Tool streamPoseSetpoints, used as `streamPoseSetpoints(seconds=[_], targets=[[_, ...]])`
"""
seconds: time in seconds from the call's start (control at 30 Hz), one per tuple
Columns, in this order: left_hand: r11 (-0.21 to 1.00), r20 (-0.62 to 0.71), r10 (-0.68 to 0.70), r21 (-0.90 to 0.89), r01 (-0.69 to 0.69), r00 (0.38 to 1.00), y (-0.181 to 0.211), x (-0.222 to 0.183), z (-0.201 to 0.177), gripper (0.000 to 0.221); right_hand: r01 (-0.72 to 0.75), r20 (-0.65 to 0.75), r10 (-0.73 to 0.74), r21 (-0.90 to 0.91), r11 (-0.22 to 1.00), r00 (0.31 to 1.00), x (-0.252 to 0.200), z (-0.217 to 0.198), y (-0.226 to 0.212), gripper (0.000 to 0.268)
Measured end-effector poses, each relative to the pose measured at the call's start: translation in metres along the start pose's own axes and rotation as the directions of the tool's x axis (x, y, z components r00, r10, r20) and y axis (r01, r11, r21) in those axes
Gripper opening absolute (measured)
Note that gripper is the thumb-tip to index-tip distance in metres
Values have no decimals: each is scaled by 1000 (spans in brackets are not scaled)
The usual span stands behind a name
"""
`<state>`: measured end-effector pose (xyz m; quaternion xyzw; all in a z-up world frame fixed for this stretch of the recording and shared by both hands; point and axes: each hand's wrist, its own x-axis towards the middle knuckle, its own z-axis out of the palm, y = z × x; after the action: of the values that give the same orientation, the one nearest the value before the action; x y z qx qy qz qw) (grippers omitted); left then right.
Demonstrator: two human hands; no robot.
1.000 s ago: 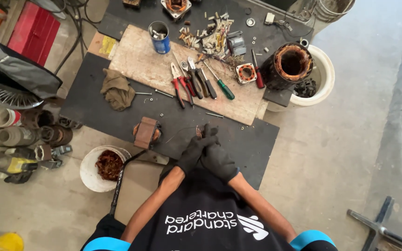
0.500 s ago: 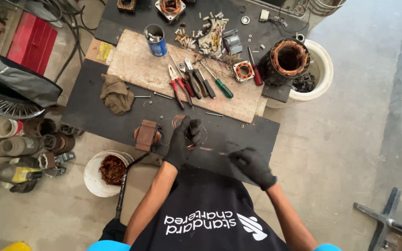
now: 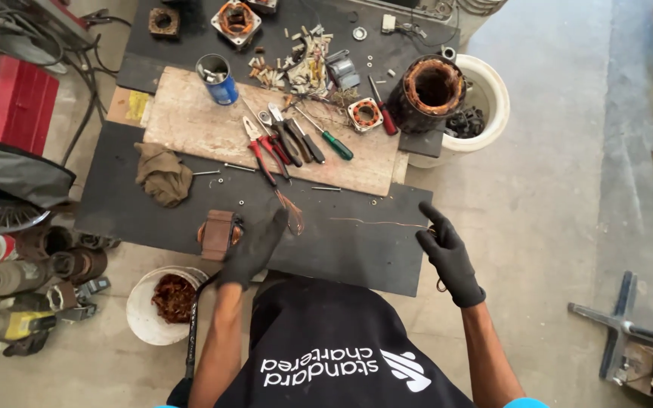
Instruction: Repairing an electrical component by unwinding and manipulating copper wires
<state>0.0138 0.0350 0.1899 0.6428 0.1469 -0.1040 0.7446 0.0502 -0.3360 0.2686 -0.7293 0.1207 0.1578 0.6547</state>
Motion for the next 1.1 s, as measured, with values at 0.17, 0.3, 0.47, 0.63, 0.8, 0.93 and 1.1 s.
streamPoseSetpoints(seconds=[0.17,0.3,0.47,0.63,0.8,0.93,1.1], targets=[[488,-357,-361,715,501,861,167,-86,29,67,79,200,-43,-174,982,979,-11,-2,4,104],[564,-281,368,825,28,886,175,-111,42,28,208,240,-155,-215,954,958,-11,9,4,90],[537,-40,743,630,-560,668,175,-74,120,41,398,377,-332,-111,911,865,-3,24,1,93],[655,319,436,529,-540,841,94,-24,124,40,410,262,-345,-263,873,902,-12,41,-18,93],[419,333,677,558,-716,656,106,-13,117,22,269,247,-214,-219,938,945,-6,26,8,79],[329,416,584,665,-671,698,44,14,133,70,313,195,-279,-174,934,940,-7,50,-10,81],[791,259,188,532,-303,947,80,4,122,24,127,-30,-157,-453,883,987,-10,57,-54,87]])
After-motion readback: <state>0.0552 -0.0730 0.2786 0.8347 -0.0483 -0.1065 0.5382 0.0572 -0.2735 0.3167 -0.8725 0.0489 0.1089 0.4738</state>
